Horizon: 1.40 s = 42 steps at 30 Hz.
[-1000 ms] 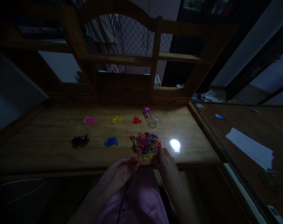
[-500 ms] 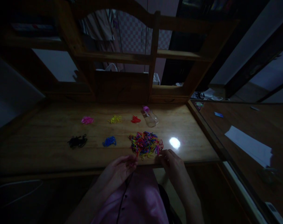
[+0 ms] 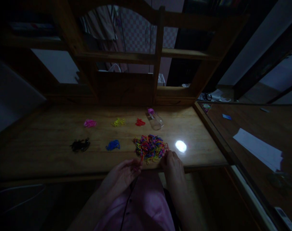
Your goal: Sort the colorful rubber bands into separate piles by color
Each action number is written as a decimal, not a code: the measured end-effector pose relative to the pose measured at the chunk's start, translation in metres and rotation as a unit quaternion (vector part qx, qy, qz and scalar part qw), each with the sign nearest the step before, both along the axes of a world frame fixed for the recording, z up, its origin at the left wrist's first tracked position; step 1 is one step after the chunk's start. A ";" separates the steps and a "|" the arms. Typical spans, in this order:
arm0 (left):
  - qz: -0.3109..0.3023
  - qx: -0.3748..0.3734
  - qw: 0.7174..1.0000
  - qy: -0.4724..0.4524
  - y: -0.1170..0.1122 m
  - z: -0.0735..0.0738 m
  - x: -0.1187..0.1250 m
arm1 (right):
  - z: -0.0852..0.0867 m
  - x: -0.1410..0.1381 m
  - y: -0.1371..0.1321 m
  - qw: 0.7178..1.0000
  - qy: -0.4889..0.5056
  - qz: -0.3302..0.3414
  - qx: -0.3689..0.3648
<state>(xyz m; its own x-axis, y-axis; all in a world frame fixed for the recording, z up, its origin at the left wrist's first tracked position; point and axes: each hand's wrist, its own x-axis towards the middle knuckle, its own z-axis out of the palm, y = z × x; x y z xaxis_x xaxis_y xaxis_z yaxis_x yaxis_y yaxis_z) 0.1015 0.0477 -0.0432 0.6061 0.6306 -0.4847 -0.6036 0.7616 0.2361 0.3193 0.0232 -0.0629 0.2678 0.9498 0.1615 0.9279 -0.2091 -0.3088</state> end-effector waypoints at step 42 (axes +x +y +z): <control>-0.038 0.072 0.993 -0.081 -0.003 0.017 0.034 | 0.127 0.022 0.095 0.889 -0.104 0.405 -0.188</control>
